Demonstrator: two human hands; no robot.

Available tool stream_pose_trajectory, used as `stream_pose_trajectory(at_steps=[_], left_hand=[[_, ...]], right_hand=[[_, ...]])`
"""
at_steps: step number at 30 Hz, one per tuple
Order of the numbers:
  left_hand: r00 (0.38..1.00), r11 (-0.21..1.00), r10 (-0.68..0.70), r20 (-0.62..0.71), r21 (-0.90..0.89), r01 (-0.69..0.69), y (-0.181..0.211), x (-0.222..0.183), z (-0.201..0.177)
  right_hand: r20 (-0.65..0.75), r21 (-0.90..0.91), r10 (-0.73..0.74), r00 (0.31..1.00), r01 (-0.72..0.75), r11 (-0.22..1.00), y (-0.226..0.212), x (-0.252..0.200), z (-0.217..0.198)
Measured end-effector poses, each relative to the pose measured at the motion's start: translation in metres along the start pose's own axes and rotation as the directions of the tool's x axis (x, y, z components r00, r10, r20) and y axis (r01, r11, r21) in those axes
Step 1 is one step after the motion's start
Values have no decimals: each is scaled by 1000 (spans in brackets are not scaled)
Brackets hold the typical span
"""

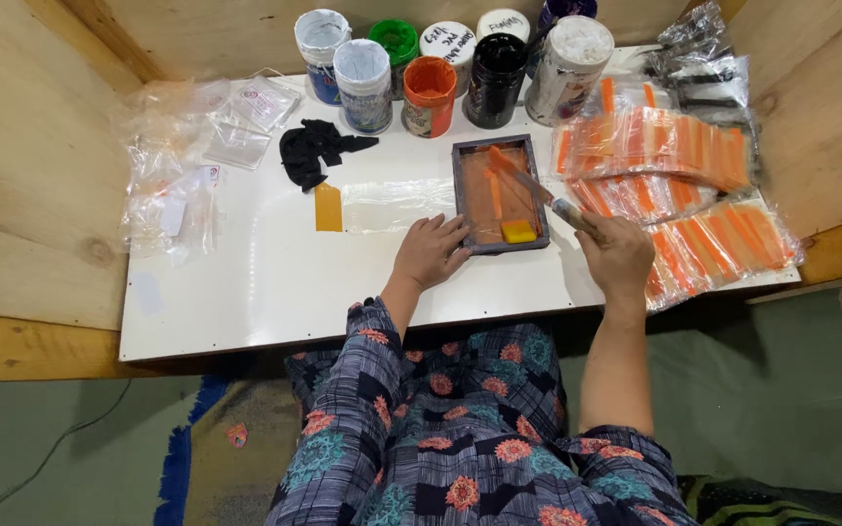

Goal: Spreading orange ink into a rectangular tray using a palette knife at a workstation.

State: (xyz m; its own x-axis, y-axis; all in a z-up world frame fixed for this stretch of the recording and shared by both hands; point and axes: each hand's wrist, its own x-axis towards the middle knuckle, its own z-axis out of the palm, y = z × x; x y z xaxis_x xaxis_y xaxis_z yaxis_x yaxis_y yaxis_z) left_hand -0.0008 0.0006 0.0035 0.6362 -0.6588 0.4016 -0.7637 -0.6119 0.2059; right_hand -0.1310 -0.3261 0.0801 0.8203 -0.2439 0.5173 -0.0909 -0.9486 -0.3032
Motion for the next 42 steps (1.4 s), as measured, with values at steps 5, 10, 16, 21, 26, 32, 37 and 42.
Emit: stream_pose_trajectory(at_steps=[5,10,16,21,26,32,37,42], left_hand=[[999,1000,-18,46,-10,18,3,1,-7],[997,1000,-26,70,-14,28,4,2,-11],[1000,999,-9,25,-31,10,0,0,-2],[1000,999,-11,28,-41,12,-1,0,-2],[998,999,-5,-57,-42,3,-2,-2,8],[997,999,-9,-76,-49,6,-2,-2,9],[999,999,-26,-45,-28,25,-1,-1,5],[999,998,-46,17,-44,46,2,0,-4]], right_hand=[[8,16,14,1000,-14,1000,4,-3,-2],[23,61,28,999,-29,998,1,-4,-5],[126,534,343,931,-355,767,-16,-4,-11],[262,862,497,827,-432,265,-7,-6,12],[466,857,449,763,-515,-14,-53,35,7],[580,800,328,746,-597,-58,-97,105,22],[616,752,312,723,-658,40,-94,155,60],[561,748,378,737,-646,150,-83,191,97]])
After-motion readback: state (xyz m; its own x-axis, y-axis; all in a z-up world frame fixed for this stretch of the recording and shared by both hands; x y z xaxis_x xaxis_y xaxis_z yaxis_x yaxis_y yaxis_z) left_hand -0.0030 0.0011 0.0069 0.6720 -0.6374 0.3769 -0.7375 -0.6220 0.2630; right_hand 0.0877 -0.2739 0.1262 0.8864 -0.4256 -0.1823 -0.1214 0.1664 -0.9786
